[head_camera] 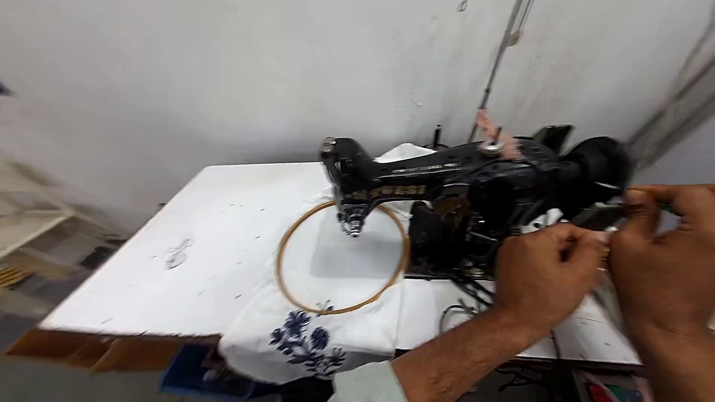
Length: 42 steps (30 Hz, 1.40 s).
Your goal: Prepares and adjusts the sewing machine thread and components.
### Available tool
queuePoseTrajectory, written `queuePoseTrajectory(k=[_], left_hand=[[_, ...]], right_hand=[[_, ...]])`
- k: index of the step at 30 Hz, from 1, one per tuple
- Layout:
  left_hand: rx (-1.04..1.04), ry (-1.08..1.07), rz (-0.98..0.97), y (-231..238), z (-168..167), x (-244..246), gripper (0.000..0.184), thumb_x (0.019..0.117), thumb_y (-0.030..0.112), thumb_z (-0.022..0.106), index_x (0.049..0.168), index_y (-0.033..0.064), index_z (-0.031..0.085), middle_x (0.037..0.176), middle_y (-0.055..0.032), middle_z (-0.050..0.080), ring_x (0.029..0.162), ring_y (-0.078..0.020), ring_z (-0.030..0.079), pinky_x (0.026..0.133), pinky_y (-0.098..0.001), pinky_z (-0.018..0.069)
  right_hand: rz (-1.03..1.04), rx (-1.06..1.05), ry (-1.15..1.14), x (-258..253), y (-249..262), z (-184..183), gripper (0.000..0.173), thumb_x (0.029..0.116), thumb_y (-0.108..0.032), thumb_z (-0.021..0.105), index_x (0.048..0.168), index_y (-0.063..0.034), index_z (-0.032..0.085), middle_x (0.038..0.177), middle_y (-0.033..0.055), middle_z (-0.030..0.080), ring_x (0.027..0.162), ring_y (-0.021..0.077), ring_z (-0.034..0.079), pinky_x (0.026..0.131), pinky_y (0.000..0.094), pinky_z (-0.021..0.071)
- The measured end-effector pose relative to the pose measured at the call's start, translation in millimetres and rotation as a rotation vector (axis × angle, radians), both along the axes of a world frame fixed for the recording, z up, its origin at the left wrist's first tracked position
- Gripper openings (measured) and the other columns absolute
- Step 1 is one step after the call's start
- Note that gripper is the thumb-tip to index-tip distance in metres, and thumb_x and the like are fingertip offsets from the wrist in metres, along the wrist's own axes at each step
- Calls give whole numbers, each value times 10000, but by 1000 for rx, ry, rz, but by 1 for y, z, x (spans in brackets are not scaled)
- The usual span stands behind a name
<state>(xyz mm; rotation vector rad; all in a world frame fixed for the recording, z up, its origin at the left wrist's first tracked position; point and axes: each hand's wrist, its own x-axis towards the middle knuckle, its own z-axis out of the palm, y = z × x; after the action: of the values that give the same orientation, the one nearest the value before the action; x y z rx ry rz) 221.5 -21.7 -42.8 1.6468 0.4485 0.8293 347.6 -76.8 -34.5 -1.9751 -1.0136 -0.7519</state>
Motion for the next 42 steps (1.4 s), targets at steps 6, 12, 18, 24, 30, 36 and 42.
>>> queuePoseTrajectory(k=[6,12,18,24,30,36,42], left_hand=[[-24,-44,35,-3,-3,4,190,1043,216,613,995,84,742,673,-20,691,522,-119,647,501,-282,578],[-102,-57,79,-5,-2,6,159,1024,172,642,959,73,749,631,-40,675,495,-133,639,486,-270,568],[-97,-57,102,-5,-3,9,158,1021,179,649,950,80,750,630,-36,677,491,-132,638,487,-276,571],[-80,-42,115,-5,-4,9,149,1016,188,658,953,92,753,641,-28,682,500,-131,644,491,-283,578],[-73,-48,118,-5,-5,9,155,1020,190,653,953,89,752,644,-30,684,503,-131,647,491,-283,581],[-59,-52,112,-4,-5,8,155,1021,191,652,958,88,750,647,-27,687,501,-130,647,492,-285,582],[-55,-39,115,-3,-5,8,161,1024,197,647,959,91,749,647,-25,686,500,-127,648,496,-284,585]], right_hand=[[-87,9,-105,-11,1,10,253,1041,-201,547,1018,-31,734,1001,194,655,974,424,599,836,592,448],[-119,7,-137,-10,2,9,204,1030,-189,575,971,-72,732,926,114,640,920,336,590,816,515,432],[-141,6,-140,-11,3,8,201,1028,-186,580,963,-67,729,943,122,643,937,346,588,812,514,427],[-148,7,-137,-12,3,8,189,1024,-178,584,962,-69,726,941,114,641,930,335,587,806,507,424],[-156,5,-145,-12,4,8,195,1027,-183,581,959,-70,725,942,117,638,931,335,585,809,505,421],[-156,4,-146,-12,4,8,188,1027,-185,582,962,-75,719,952,117,637,936,335,583,810,505,419],[-160,-4,-156,-12,4,8,189,1028,-187,581,964,-80,723,956,114,637,944,333,583,810,504,417]])
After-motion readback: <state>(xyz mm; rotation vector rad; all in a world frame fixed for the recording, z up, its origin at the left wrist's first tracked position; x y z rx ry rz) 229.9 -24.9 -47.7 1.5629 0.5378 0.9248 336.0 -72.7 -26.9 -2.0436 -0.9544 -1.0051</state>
